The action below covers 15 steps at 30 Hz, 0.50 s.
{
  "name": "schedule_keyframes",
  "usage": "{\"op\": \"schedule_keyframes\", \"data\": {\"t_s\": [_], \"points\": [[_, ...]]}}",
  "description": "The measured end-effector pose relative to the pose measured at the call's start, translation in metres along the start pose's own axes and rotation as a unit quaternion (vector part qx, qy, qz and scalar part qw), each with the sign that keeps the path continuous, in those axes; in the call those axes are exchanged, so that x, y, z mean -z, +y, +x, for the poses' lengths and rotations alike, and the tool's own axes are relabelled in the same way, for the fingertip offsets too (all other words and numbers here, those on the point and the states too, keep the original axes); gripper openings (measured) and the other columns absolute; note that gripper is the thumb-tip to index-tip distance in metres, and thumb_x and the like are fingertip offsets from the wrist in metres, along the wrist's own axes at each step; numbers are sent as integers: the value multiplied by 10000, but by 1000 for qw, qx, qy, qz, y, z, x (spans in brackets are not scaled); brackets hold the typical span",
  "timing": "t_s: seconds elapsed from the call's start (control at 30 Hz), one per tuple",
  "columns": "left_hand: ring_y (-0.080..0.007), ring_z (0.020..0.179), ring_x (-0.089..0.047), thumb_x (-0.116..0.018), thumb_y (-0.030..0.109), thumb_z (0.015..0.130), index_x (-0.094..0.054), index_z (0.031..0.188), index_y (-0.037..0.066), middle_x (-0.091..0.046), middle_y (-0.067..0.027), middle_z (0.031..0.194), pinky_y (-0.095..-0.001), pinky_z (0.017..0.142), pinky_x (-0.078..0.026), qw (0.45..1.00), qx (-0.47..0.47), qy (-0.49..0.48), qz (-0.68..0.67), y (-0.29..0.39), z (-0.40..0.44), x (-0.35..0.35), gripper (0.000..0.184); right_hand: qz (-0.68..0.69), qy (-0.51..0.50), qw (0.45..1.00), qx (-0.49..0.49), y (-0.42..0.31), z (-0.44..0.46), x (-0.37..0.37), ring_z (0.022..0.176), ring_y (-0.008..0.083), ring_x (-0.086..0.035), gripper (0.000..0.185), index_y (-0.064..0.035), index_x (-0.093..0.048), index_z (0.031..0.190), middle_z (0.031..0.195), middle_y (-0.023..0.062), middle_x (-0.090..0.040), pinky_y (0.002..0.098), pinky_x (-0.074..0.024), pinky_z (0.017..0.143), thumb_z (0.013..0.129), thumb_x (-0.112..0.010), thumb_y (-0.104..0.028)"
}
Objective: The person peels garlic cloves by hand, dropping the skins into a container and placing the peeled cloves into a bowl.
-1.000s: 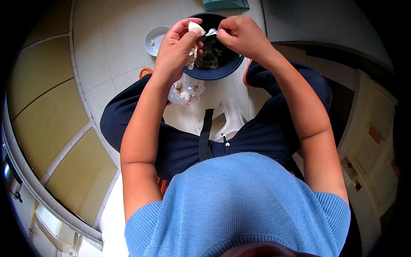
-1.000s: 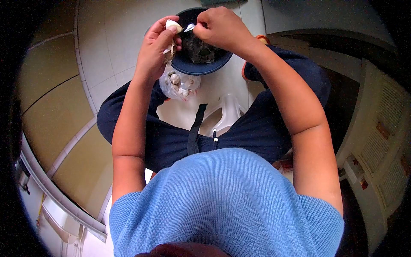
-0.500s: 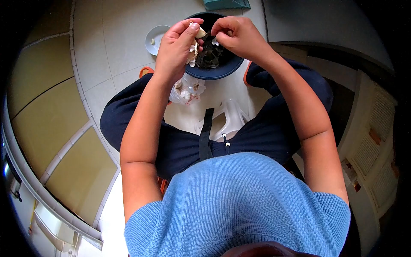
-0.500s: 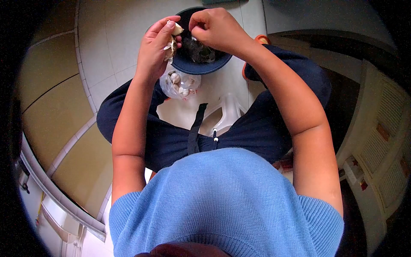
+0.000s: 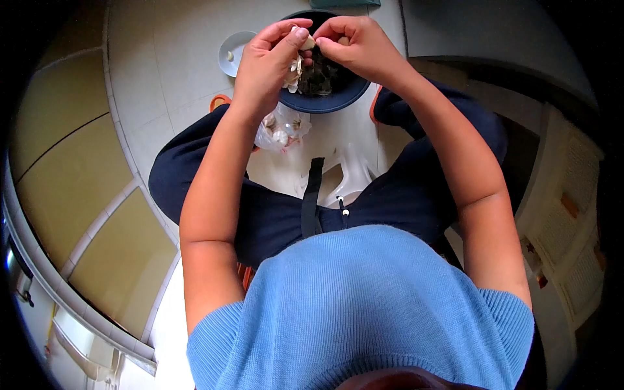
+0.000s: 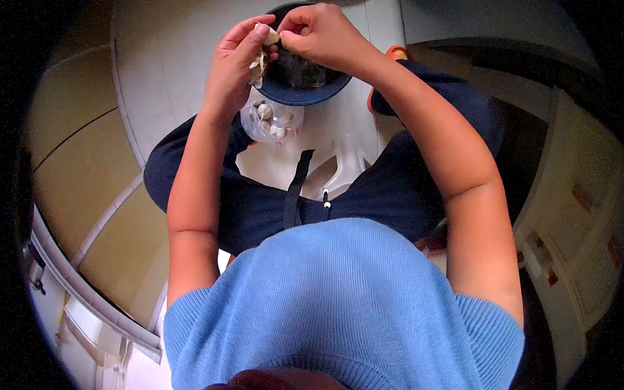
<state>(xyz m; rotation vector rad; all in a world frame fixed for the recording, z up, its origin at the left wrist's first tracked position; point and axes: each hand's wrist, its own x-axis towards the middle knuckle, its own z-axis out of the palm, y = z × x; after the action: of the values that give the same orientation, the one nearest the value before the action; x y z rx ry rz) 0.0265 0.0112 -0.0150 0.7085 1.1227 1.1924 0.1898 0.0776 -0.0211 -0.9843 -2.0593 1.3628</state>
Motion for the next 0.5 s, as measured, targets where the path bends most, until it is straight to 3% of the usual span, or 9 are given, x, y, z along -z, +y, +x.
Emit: {"op": "schedule_keyframes", "data": {"t_s": [0.03, 0.13, 0.2, 0.27, 0.5], "points": [[-82, 721, -576, -591, 166, 875, -586, 1095, 7, -615, -34, 857, -208, 665, -482, 1000, 1, -5, -12, 0, 1, 1, 272, -6, -24, 999, -24, 0, 1, 1, 604, 38, -502, 159, 17, -629, 871, 660, 7, -584, 194, -414, 547, 819, -589, -128], [-83, 718, -579, -606, 169, 865, -599, 1083, 14, -617, -28, 850, -210, 667, -481, 1000, -5, -13, 11, -1, 1, 1, 268, 5, -12, 1000, 5, 4, 0, -3, 602, 44, -513, 154, 14, -630, 869, 665, 11, -595, 217, -428, 546, 818, -587, -126], [-82, 711, -580, -614, 174, 859, -616, 1065, 21, -624, -24, 833, -208, 671, -483, 999, -11, -25, 21, 1, -1, 2, 257, 5, -7, 1000, 10, -1, 0, -3, 569, 84, -528, 135, 8, -629, 831, 649, 42, -598, 247, -433, 530, 804, -601, -122], [-79, 707, -581, -616, 174, 857, -632, 1049, 22, -636, -29, 834, -202, 660, -487, 998, -11, -43, 34, 0, 0, 4, 246, 32, -22, 998, -58, -14, 3, 0, 519, 186, -558, 142, 1, -602, 693, 630, 86, -638, 303, -444, 491, 751, -597, -128], [-79, 714, -590, -619, 177, 856, -649, 1033, 26, -649, -39, 857, -206, 639, -495, 998, 15, -44, 39, 0, -3, 2, 235, -31, 3, 999, 10, -15, 1, -3, 518, 195, -561, 185, 31, -563, 652, 592, 161, -578, 318, -439, 492, 734, -606, -129]]}}
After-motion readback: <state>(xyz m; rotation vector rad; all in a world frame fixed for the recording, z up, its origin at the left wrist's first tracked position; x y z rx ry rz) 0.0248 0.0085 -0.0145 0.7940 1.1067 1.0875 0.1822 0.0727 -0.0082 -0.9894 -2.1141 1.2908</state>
